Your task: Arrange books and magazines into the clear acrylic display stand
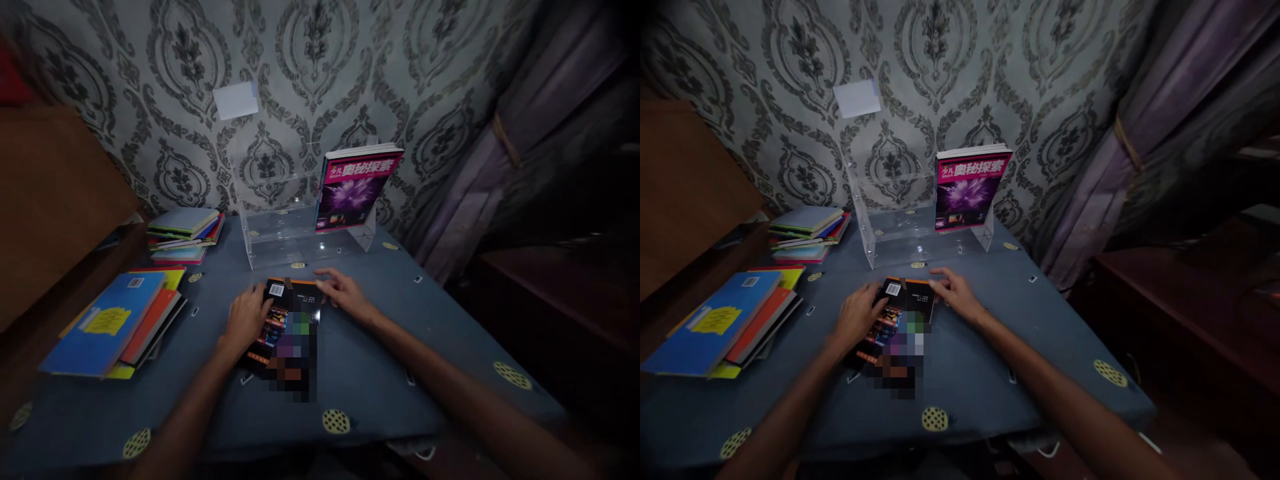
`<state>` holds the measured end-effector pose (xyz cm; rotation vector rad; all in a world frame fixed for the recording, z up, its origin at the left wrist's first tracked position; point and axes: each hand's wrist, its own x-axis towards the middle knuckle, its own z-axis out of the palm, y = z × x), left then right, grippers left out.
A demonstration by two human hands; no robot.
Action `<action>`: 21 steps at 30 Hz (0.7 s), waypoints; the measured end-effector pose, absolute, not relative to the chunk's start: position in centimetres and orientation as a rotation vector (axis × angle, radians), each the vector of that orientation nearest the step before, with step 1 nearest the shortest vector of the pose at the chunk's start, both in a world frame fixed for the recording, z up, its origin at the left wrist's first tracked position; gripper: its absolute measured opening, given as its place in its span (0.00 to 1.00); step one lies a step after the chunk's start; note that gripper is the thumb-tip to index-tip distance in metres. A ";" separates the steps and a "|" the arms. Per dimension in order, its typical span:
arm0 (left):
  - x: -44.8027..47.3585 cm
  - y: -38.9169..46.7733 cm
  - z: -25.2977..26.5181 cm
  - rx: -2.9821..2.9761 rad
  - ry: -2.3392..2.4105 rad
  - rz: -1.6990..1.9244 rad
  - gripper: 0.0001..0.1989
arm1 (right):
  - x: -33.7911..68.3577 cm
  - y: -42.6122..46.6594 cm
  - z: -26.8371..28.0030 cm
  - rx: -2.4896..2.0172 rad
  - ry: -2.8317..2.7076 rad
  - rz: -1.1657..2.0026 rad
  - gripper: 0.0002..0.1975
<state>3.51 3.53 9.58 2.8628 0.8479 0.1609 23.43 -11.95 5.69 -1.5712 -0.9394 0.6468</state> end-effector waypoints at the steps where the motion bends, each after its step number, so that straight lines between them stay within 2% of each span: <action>1: 3.5 3.4 9.7 2.843 0.844 0.155 0.13 | 23.7 -11.6 5.8 -1.576 -0.956 0.620 0.23; 6: 3.5 3.6 9.9 2.856 0.843 0.157 0.12 | 24.5 -9.4 6.4 -1.808 -1.118 0.247 0.12; 10: 3.6 4.6 8.6 2.939 0.604 0.408 0.07 | 21.4 -8.1 6.5 -1.979 -1.416 -0.119 0.14; 15: 3.4 6.0 6.4 2.861 0.383 0.657 0.10 | 15.6 -6.6 6.1 -1.862 -1.773 -0.007 0.26; 21: 3.4 5.8 6.5 2.893 0.423 0.583 0.12 | 16.6 -7.6 6.4 -2.039 -1.731 0.009 0.25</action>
